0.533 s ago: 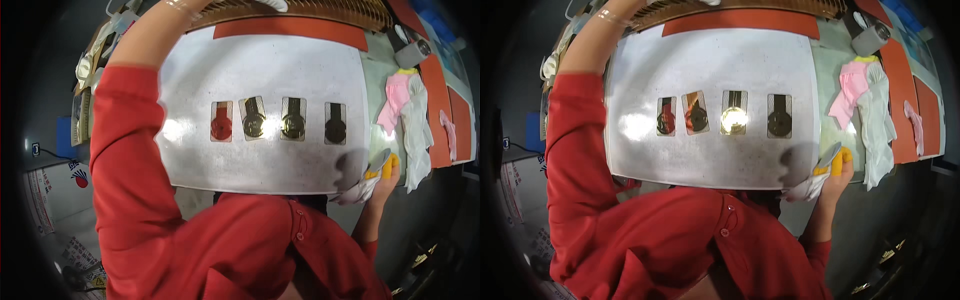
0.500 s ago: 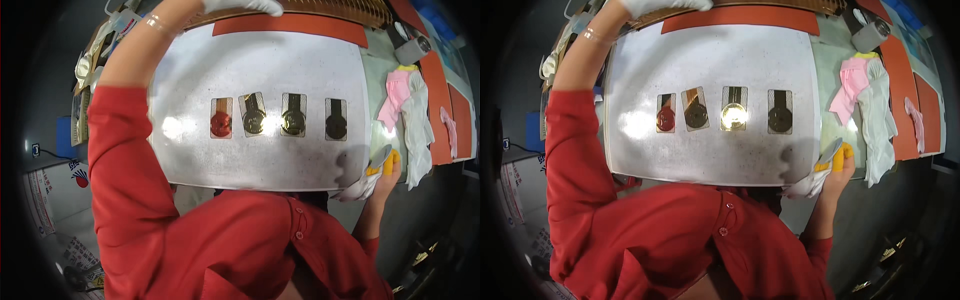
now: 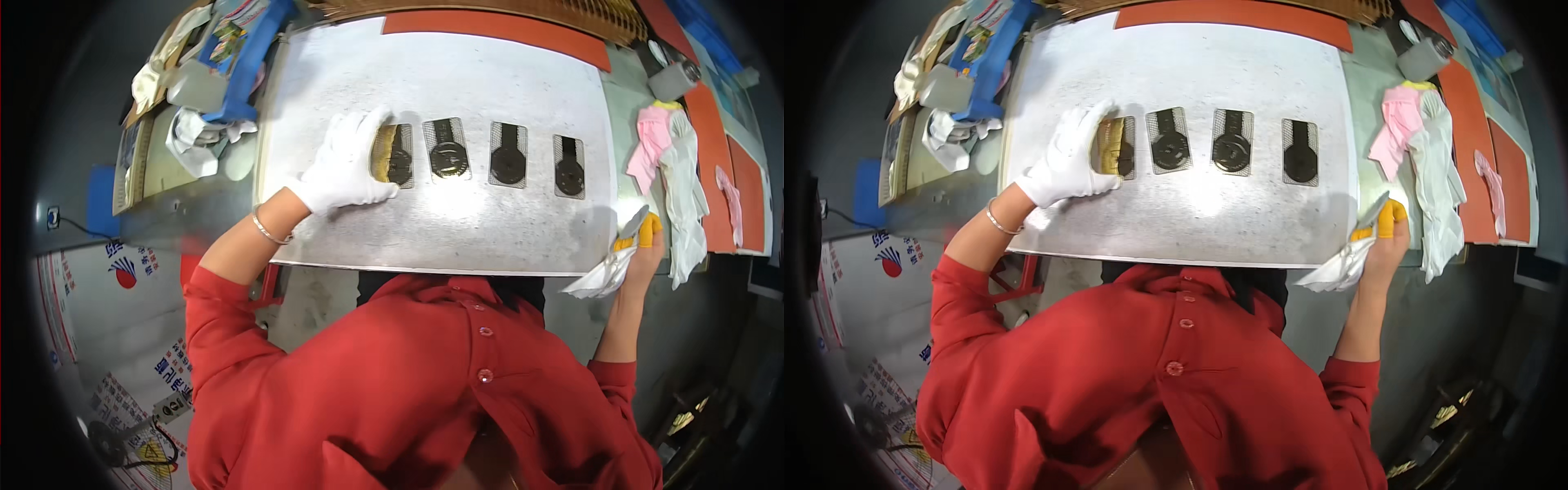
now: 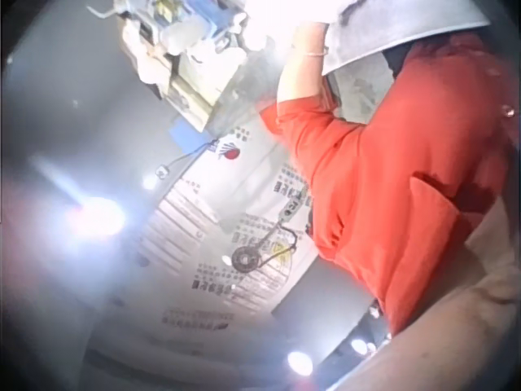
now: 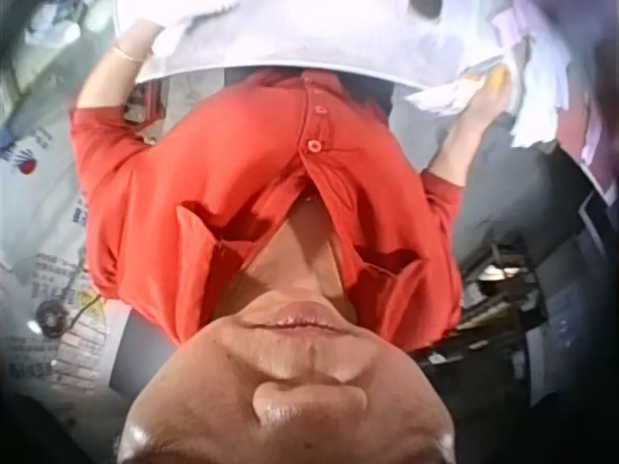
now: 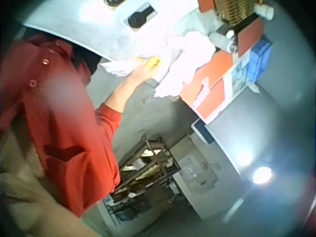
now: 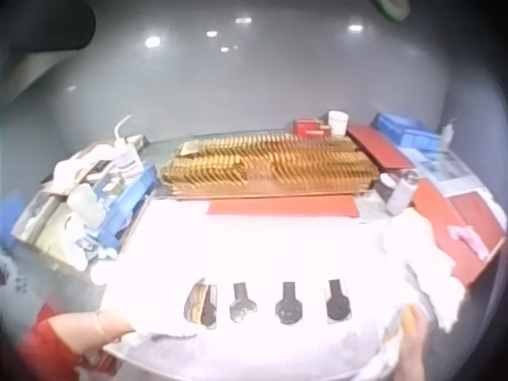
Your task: The person cleans small, dark, bottle-shaped metal parts arranged in a metal tray. Using a white cloth and a yellow sponge, they wipe each part individually, occasionally applying liquid from a squeeze bottle. The person moves the cleaned parts to a stack of similar items on the table.
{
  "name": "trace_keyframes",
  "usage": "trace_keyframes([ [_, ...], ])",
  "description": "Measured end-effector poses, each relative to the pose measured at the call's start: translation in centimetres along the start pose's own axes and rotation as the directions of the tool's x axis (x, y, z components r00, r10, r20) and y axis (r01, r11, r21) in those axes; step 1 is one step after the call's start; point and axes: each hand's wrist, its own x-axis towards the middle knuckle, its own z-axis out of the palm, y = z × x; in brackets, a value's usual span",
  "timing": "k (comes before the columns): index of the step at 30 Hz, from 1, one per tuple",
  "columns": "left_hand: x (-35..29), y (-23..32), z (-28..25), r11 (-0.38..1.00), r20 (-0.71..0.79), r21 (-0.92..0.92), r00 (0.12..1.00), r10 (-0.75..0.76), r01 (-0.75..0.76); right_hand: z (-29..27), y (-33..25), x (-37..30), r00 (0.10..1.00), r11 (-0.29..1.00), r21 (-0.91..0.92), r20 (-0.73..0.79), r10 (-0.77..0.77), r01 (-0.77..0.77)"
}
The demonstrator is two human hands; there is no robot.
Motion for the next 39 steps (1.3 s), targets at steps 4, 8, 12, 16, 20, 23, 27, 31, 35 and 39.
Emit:
trace_keyframes([
  [4, -0.6, 0.5, 0.0, 0.990, -0.012, -0.066, 0.992, -0.124, 0.123, -0.3, 0.0, 0.0, 0.999, 1.000, 0.000, 0.050, 0.018, -0.018],
  [8, -0.2, 1.9, -1.0, 0.989, 0.092, 0.100, 0.988, -0.122, 0.113, -0.8, 0.3, 0.5, 1.000, 0.998, -0.059, 0.018, 0.011, -0.010],
  [12, -0.4, 2.4, -0.4, 0.989, -0.037, 0.147, 0.999, -0.022, 0.027, -1.3, 1.1, 0.3, 0.994, 0.967, -0.231, -0.010, -0.108, 0.103],
  [16, -0.2, 2.3, -1.3, 0.990, 0.000, 0.142, 1.000, -0.017, 0.017, 0.3, -0.7, -0.7, 0.999, 0.998, -0.062, 0.033, 0.026, -0.024],
  [20, 7.0, 1.8, -6.8, 0.993, -0.089, 0.112, 0.996, 0.031, -0.021, 0.3, -0.5, -0.6, 1.000, 0.999, -0.035, 0.018, 0.019, -0.019],
  [23, 15.6, 1.2, -9.8, 0.974, -0.085, 0.228, 0.996, 0.033, -0.013, 0.3, -0.7, -0.5, 0.999, 0.999, -0.012, 0.023, 0.038, -0.037],
  [27, 24.9, 0.5, -10.6, 0.918, 0.079, 0.390, 0.990, -0.119, 0.079, 0.2, -0.2, -0.5, 0.998, 0.998, 0.037, 0.047, 0.042, -0.044],
  [31, 30.5, 1.6, -9.5, 0.875, 0.261, 0.483, 0.955, -0.137, -0.007, 0.1, -0.5, -0.5, 0.996, 0.994, 0.113, 0.084, 0.007, -0.016],
  [35, 33.5, 1.1, -8.3, 0.844, 0.340, 0.535, 0.926, -0.166, -0.045, -0.3, -0.2, -0.6, 0.997, 0.997, 0.074, 0.073, -0.022, 0.016],
  [39, 32.8, 2.2, -9.0, 0.909, 0.337, 0.416, 0.931, -0.142, -0.012, -0.6, -0.2, -0.5, 0.996, 0.999, 0.047, 0.092, -0.007, 0.002],
])
